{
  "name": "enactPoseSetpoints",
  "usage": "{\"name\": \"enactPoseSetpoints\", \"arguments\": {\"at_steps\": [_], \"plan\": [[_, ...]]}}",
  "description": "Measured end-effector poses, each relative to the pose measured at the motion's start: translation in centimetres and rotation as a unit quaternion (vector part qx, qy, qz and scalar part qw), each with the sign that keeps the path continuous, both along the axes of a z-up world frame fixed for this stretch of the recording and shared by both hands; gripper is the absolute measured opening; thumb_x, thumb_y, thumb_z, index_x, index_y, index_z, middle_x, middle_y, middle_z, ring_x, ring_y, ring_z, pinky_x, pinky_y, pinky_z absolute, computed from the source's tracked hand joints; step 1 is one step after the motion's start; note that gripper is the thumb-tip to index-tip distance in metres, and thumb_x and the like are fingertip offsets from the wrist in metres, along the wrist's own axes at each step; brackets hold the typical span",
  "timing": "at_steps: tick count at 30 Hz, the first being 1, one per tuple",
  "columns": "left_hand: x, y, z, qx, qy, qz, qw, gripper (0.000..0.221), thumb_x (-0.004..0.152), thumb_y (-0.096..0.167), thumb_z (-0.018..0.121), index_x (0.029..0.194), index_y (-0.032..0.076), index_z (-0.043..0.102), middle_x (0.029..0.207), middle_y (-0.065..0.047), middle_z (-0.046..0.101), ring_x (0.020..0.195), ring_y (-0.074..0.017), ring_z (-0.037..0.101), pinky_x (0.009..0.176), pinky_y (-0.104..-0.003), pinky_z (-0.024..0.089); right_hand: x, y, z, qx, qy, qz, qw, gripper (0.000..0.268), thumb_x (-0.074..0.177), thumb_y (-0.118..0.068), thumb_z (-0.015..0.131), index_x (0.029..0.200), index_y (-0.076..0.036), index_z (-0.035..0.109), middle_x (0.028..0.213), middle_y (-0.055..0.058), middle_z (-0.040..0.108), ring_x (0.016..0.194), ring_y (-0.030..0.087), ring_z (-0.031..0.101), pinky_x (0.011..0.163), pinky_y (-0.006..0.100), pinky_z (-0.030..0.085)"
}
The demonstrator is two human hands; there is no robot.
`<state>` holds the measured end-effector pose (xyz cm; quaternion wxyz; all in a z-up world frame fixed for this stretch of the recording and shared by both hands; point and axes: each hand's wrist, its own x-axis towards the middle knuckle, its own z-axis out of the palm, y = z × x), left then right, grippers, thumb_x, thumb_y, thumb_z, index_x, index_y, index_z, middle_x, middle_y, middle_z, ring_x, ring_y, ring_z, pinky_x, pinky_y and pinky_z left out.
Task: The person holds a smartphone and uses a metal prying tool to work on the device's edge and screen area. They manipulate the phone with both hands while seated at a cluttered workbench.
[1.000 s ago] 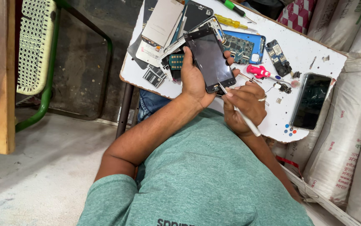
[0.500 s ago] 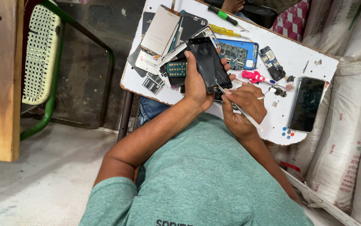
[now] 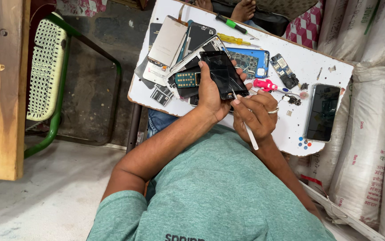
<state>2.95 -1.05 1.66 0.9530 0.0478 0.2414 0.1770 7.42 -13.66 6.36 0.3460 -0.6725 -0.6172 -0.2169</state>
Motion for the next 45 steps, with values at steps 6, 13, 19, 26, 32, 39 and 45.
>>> {"name": "enactPoseSetpoints", "arguments": {"at_steps": [6,13,19,26,32,39,45], "plan": [[0.0,0.0,-0.3,-0.018,0.001,0.004,1.000,0.093,0.097,0.080,0.011,0.132,0.004,0.053,0.101,-0.012,0.062,0.096,-0.0240,0.067,0.087,-0.047,0.063,0.2,0.0,-0.4,0.002,-0.005,0.008,1.000,0.028,0.086,0.005,0.082,0.109,-0.007,0.073,0.104,0.008,0.073,0.098,0.025,0.064,0.098,0.046,0.052],[0.3,-0.2,-0.7,-0.035,-0.011,0.003,0.999,0.093,0.097,0.081,0.011,0.125,0.004,0.054,0.100,-0.014,0.062,0.098,-0.0260,0.066,0.090,-0.050,0.062,0.4,-0.1,-0.7,0.006,-0.019,0.001,1.000,0.030,0.084,0.007,0.081,0.110,-0.008,0.074,0.103,0.008,0.074,0.098,0.025,0.065,0.099,0.046,0.053],[0.4,-0.3,-0.8,-0.039,-0.012,0.000,0.999,0.093,0.096,0.081,0.009,0.123,0.003,0.053,0.099,-0.013,0.062,0.098,-0.0262,0.067,0.089,-0.051,0.061,0.5,-0.1,-0.9,0.019,-0.030,-0.001,0.999,0.031,0.084,0.008,0.081,0.110,-0.008,0.074,0.104,0.008,0.074,0.098,0.024,0.064,0.098,0.045,0.053],[0.8,-0.4,-0.8,-0.032,-0.028,-0.004,0.999,0.090,0.098,0.080,0.011,0.124,0.004,0.051,0.101,-0.014,0.062,0.100,-0.0272,0.066,0.093,-0.052,0.061,0.6,0.0,-0.4,0.025,-0.039,-0.015,0.999,0.029,0.084,0.007,0.080,0.108,-0.009,0.074,0.101,0.007,0.074,0.095,0.024,0.066,0.095,0.044,0.053],[0.9,-0.2,-0.6,0.043,-0.006,0.016,0.999,0.085,0.096,0.079,0.023,0.128,0.006,0.051,0.104,-0.012,0.062,0.100,-0.0243,0.064,0.091,-0.051,0.060,0.8,-0.3,-0.3,0.037,0.061,-0.020,0.997,0.020,0.092,-0.002,0.081,0.107,-0.007,0.070,0.098,0.007,0.073,0.093,0.025,0.067,0.093,0.041,0.054],[-0.1,1.7,-0.1,0.148,-0.050,0.076,0.985,0.085,0.100,0.077,0.032,0.144,0.005,0.045,0.112,-0.010,0.060,0.105,-0.0211,0.063,0.093,-0.043,0.058,0.8,-2.2,-1.7,0.150,0.291,-0.008,0.945,0.012,0.096,-0.004,0.072,0.107,-0.004,0.065,0.098,0.013,0.070,0.095,0.021,0.067,0.086,0.035,0.056],[-1.8,1.7,0.5,0.293,-0.091,0.019,0.952,0.075,0.103,0.056,0.058,0.155,0.005,0.038,0.134,-0.012,0.059,0.123,-0.0219,0.062,0.106,-0.039,0.056,0.9,-2.6,-1.5,0.177,0.513,0.003,0.840,0.019,0.109,-0.008,0.066,0.124,0.000,0.057,0.106,0.014,0.069,0.092,0.019,0.071,0.088,0.034,0.061]]}}
